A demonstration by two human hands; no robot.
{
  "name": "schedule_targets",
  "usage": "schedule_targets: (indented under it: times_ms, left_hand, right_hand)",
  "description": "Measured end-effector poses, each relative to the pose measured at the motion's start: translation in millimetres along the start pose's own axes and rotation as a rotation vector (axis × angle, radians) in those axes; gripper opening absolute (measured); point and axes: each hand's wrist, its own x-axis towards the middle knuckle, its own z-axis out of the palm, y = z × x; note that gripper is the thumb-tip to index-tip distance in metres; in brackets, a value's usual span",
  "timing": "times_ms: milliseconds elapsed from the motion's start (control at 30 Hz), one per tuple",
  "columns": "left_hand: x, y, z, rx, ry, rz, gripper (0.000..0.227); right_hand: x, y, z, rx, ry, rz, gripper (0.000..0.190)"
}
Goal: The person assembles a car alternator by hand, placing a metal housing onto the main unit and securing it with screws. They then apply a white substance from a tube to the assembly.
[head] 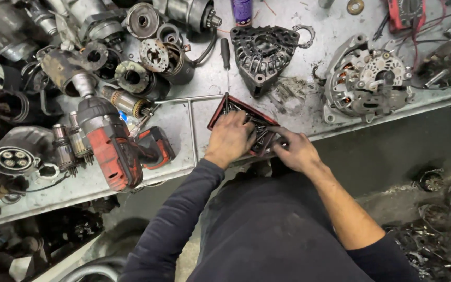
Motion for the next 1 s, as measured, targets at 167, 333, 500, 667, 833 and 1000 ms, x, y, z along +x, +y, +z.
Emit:
schedule_targets:
  times_ms: [167, 333, 500, 667, 833, 1000]
  left_hand:
    - [16, -2, 53, 0.138, -0.197, 0.049, 0.015]
    - [30, 6, 66, 0.178, -0.196, 0.058, 0.015]
    - [32, 6, 77, 0.194, -0.156, 0.101, 0.014]
    - [34, -1, 77, 0.237, -0.154, 0.209, 0.011]
    - [26, 7, 44, 0.222, -0.143, 0.224, 0.014]
    - [4, 28, 9, -1.332, -0.178, -0.453, 0.023]
  right_hand:
    - [4, 14, 9, 0.028, 0.027, -0.023, 0.053]
    - [-5, 16, 9, 0.079, 0.056, -0.131, 0.059]
    - [-24, 24, 6, 0.175, -0.008, 0.0, 0.042]
    - [-33, 64, 15, 0.252, 0.004, -0.017, 0.029]
    - [-45, 44, 2, 0.242, -0.014, 0.058, 0.026]
    - [-72, -33, -31, 0.324, 0.29, -0.199, 0.045]
